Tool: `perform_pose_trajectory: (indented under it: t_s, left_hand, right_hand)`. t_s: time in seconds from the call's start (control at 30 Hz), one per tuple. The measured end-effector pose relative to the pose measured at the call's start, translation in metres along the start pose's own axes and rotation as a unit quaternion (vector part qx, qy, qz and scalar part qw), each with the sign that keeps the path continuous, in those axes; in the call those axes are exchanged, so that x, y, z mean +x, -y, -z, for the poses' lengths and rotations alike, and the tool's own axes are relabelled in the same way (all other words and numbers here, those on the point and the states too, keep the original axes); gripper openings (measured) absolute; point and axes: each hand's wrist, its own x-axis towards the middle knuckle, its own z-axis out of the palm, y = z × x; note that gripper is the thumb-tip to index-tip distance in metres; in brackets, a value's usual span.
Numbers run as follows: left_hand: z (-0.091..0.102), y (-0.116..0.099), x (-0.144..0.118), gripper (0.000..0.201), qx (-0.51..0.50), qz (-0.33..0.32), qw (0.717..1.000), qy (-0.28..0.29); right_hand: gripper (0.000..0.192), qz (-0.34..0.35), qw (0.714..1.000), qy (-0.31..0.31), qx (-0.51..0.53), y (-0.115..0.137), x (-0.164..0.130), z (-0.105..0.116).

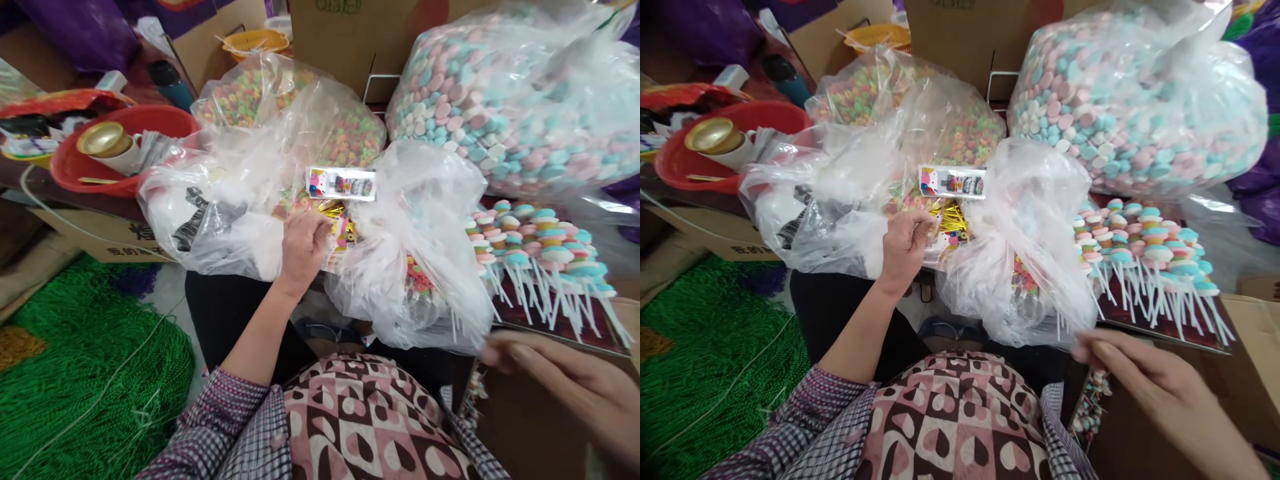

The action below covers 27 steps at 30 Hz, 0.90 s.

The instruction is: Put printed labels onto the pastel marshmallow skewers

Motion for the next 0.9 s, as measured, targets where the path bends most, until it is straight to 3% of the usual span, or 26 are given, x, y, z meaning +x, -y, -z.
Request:
perform_pose_trajectory:
  t_s: [0.07,0.17,0.23,0.3,0.43,0.57,0.7,0.77,0.9]
  left_hand:
    - [0.005,-0.023,-0.001,0.019,-0.049,-0.047,0.998,0.011]
    - [0.008,-0.050,-0.009,0.025,-0.082,-0.095,0.990,0.068]
    - [0.010,-0.055,-0.013,0.024,-0.096,-0.081,0.987,0.102]
    - [0.012,-0.052,-0.016,0.017,-0.115,-0.023,0.984,0.135]
    - [0.018,-0.039,-0.016,0.016,-0.188,0.118,0.950,0.219]
    - [0.019,-0.038,-0.014,0.013,-0.190,0.131,0.941,0.248]
    - [0.018,-0.046,-0.011,0.018,-0.144,0.112,0.943,0.278]
    - [0.018,-0.048,-0.010,0.016,-0.164,0.118,0.933,0.299]
    - [0.019,-0.047,-0.009,0.010,-0.281,0.213,0.874,0.334]
  right_hand:
    - [0.038,0.004,0.994,0.070,0.080,0.036,0.017,-0.031]
    - [0.045,0.050,0.971,0.094,0.212,0.079,0.045,-0.083]
    - [0.032,0.059,0.955,0.112,0.268,0.094,0.060,-0.111]
    - [0.025,0.050,0.939,0.091,0.328,0.098,0.069,-0.126]
    - [0.022,0.031,0.923,0.075,0.377,0.095,0.073,-0.128]
    - [0.031,0.029,0.909,0.118,0.398,0.095,0.068,-0.122]
    - [0.042,0.083,0.946,0.084,0.301,0.094,0.066,-0.128]
    - [0.033,0.109,0.962,0.043,0.246,0.093,0.066,-0.132]
    - [0.024,0.097,0.965,-0.024,0.244,0.088,0.068,-0.133]
